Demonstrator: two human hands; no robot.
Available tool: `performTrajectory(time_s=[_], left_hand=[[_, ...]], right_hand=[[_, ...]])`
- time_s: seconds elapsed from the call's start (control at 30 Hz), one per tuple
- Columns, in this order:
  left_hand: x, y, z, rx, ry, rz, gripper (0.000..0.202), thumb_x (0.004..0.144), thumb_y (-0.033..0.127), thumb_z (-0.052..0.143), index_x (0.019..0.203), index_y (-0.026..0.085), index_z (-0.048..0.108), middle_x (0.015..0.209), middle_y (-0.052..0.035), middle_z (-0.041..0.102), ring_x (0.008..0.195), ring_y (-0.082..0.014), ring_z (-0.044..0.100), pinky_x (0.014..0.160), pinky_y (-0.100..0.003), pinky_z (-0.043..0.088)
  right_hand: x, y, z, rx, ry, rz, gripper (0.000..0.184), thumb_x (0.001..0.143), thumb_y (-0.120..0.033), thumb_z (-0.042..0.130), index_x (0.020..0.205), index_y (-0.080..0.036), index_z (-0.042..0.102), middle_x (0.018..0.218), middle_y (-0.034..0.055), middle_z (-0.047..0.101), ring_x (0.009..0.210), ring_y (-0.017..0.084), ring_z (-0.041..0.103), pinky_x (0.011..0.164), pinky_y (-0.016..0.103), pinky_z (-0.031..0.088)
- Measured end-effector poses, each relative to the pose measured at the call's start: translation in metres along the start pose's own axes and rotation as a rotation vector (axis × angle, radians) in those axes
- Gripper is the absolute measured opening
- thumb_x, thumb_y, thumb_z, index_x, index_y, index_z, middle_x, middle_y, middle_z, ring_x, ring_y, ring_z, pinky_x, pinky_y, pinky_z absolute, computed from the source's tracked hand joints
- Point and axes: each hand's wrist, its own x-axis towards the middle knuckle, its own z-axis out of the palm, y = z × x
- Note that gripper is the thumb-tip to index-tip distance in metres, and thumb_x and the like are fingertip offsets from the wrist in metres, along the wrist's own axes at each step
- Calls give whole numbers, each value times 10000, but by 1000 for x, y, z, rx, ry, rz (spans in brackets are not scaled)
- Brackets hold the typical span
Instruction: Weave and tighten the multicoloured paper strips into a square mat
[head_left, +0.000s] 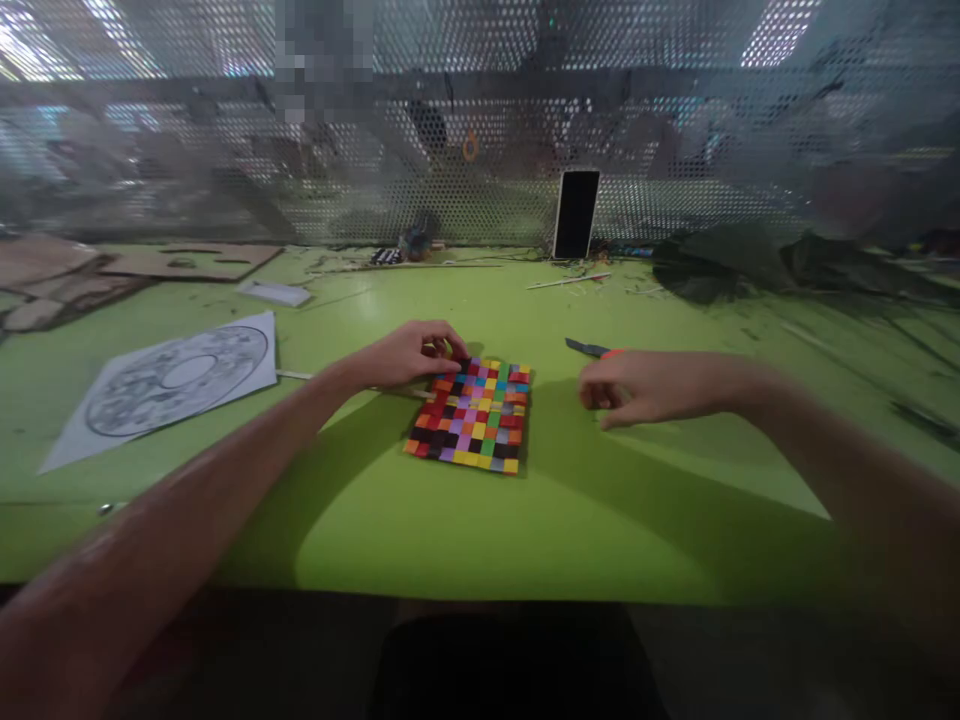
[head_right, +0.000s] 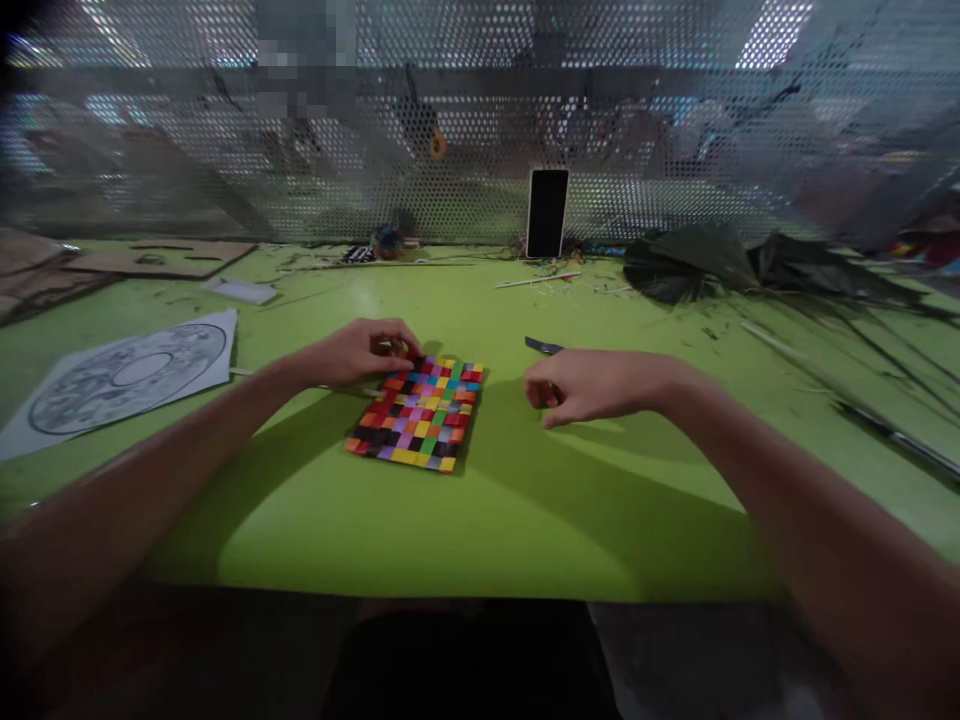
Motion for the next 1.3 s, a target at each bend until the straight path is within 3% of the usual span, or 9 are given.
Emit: performTrajectory(time_s=[0.13,0.37,0.57,0.67,0.8,1.0,1.13,1.3], left_hand=[[0,2,0,26,-9,-4,348,836,456,697,1025,165,711,1037,-82,720,856,-188,641,835,-361,539],[0,2,1,40,-9,5,354,842,466,688,1027,165,712,1044,-89,716,888,-198,648,836,-354,528],[0,-2,1,19,-17,10,331,843,426,703,1037,158,709,1007,-82,715,826,-174,629,809,-335,516],[0,-1,0,29,-20,11,319,854,419,696,1043,162,709,1029,-80,713,843,-175,629,816,-332,508],[0,0,1,40,-16,23,325,853,428,695,1036,159,711,1030,-87,708,858,-185,628,820,-344,506],[0,0,1,54,-33,-10,360,853,460,684,1054,162,708,1037,-96,706,857,-200,631,822,-376,518],[0,-1,1,77,-26,4,375,845,464,683,1074,168,710,1061,-93,708,891,-211,637,838,-376,520],[0,-1,0,83,-39,13,362,850,429,675,1081,152,705,1010,-90,707,839,-194,623,785,-346,513]], right_hand=[[7,-2,11,-118,35,-12,114,829,-111,580,786,-197,642,786,22,645,695,160,556,639,298,381],[7,-10,16,-205,51,47,150,780,-93,599,720,-208,523,722,7,570,629,147,460,581,302,310],[4,1,1,21,114,-8,76,804,-174,595,743,-203,558,741,17,602,642,143,516,585,280,358],[7,4,0,114,79,-58,71,827,-221,595,759,-200,594,760,25,640,674,149,560,618,283,408],[11,1,5,220,-8,-70,75,840,-227,598,872,-192,656,810,33,678,712,158,604,650,292,449],[11,6,3,263,-39,-19,377,846,-375,680,1164,-174,671,848,45,691,749,191,629,678,320,445],[7,8,-3,261,-25,-30,465,845,-474,686,1208,-184,677,896,57,707,783,207,643,710,337,454],[0,0,-12,248,49,-8,405,870,-469,638,1171,-206,705,978,72,744,846,220,678,740,342,480]])
